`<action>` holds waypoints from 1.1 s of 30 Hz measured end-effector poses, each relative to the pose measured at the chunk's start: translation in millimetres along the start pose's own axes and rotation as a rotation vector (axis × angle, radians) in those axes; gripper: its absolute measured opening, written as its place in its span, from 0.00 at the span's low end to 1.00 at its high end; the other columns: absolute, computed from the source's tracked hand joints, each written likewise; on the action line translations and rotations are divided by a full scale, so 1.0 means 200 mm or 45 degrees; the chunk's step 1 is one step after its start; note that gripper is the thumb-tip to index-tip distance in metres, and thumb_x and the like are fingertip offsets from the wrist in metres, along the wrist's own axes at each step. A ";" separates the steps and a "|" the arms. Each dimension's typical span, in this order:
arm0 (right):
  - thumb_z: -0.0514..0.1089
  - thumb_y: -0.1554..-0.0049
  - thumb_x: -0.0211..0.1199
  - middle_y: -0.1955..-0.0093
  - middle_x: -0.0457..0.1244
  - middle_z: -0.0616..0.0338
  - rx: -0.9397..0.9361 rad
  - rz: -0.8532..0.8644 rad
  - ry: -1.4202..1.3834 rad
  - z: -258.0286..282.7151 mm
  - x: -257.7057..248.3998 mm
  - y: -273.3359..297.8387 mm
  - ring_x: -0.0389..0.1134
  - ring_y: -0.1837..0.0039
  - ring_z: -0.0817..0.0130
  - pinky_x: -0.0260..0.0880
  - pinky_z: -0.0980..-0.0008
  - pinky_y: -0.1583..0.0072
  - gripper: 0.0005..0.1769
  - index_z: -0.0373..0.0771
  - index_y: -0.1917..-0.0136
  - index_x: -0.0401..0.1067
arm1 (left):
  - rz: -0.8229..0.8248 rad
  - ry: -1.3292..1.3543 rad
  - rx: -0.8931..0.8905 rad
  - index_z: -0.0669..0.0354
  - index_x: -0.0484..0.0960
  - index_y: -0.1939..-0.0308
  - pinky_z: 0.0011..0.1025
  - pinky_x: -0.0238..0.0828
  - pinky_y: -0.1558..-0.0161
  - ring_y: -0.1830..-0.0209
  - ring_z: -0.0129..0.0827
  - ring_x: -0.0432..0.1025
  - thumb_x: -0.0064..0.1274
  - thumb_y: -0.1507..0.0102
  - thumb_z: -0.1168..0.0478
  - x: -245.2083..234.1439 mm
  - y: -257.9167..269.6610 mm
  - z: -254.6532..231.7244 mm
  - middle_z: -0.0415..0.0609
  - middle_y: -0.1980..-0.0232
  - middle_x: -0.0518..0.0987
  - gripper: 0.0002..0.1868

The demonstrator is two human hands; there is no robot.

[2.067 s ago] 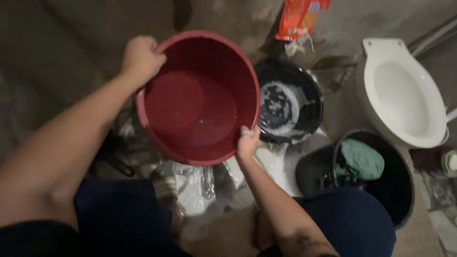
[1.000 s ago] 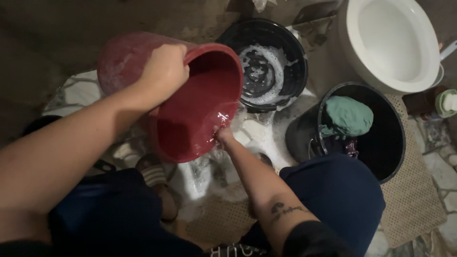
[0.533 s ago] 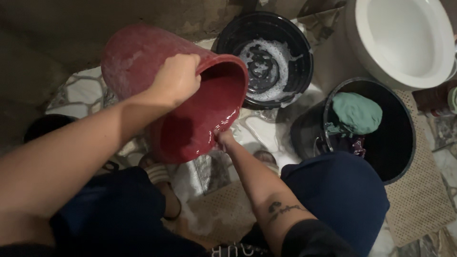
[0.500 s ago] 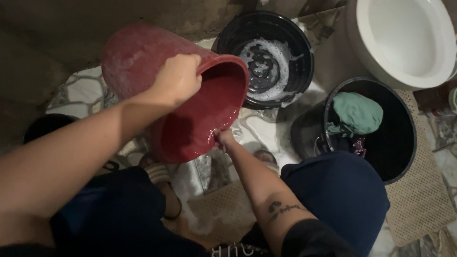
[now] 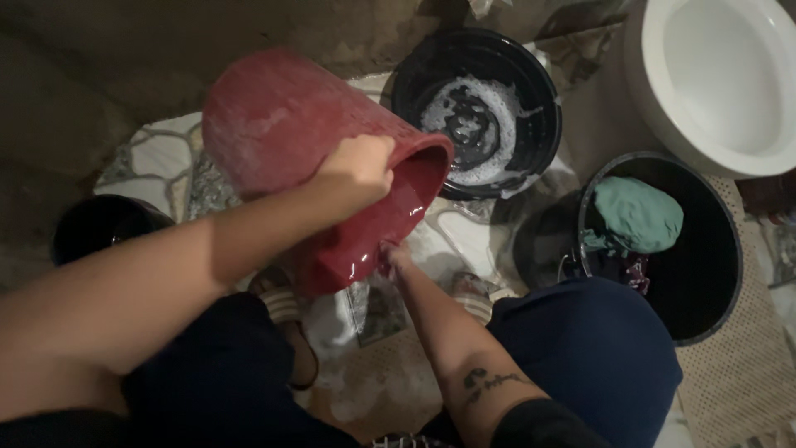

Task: The person washes clothes by hand in a black bucket filled with soapy water, scrubbing and wringing a green cloth before transferring it to a red bucket. They then rinse the cloth and other garments under a running tap, squeezing out water and placing them into the red bucket.

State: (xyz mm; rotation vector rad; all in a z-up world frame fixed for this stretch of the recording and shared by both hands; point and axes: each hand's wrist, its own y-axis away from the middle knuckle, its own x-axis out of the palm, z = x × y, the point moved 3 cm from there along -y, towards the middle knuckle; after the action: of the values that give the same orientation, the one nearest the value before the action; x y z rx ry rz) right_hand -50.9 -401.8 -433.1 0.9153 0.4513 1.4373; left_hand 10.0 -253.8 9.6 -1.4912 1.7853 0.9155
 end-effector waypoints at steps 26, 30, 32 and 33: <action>0.52 0.36 0.50 0.64 0.68 0.58 0.168 0.376 0.303 0.09 0.26 -0.05 0.67 0.67 0.71 0.57 0.73 0.69 0.17 0.40 0.51 0.73 | 0.187 -0.159 -0.078 0.57 0.82 0.55 0.50 0.76 0.54 0.57 0.56 0.79 0.54 0.37 0.54 -0.05 0.10 -0.09 0.61 0.58 0.83 0.13; 0.46 0.37 0.60 0.66 0.64 0.63 0.114 0.460 0.274 0.14 0.40 -0.03 0.59 0.70 0.74 0.53 0.74 0.72 0.09 0.47 0.43 0.73 | 0.131 -0.146 -0.005 0.58 0.83 0.56 0.51 0.76 0.56 0.57 0.56 0.78 0.53 0.37 0.54 -0.11 0.16 -0.18 0.60 0.58 0.83 0.13; 0.44 0.40 0.62 0.70 0.63 0.62 0.021 0.380 0.384 0.18 0.39 -0.01 0.56 0.74 0.72 0.48 0.72 0.75 0.12 0.48 0.42 0.73 | 0.078 -0.147 0.060 0.59 0.83 0.57 0.51 0.76 0.56 0.57 0.56 0.78 0.52 0.37 0.54 -0.12 0.20 -0.21 0.61 0.59 0.83 0.13; 0.47 0.39 0.58 0.67 0.66 0.62 0.083 0.393 0.142 0.20 0.40 0.01 0.60 0.71 0.71 0.53 0.72 0.73 0.13 0.46 0.41 0.72 | 0.092 -0.138 0.066 0.60 0.83 0.57 0.51 0.76 0.56 0.58 0.56 0.79 0.52 0.37 0.54 -0.13 0.20 -0.22 0.61 0.59 0.83 0.13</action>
State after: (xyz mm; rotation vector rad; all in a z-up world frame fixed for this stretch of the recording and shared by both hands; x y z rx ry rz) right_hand -12.3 -335.6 -386.9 0.9913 0.4557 1.7699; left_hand -27.5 -271.2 60.4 -1.3275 1.7796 0.9601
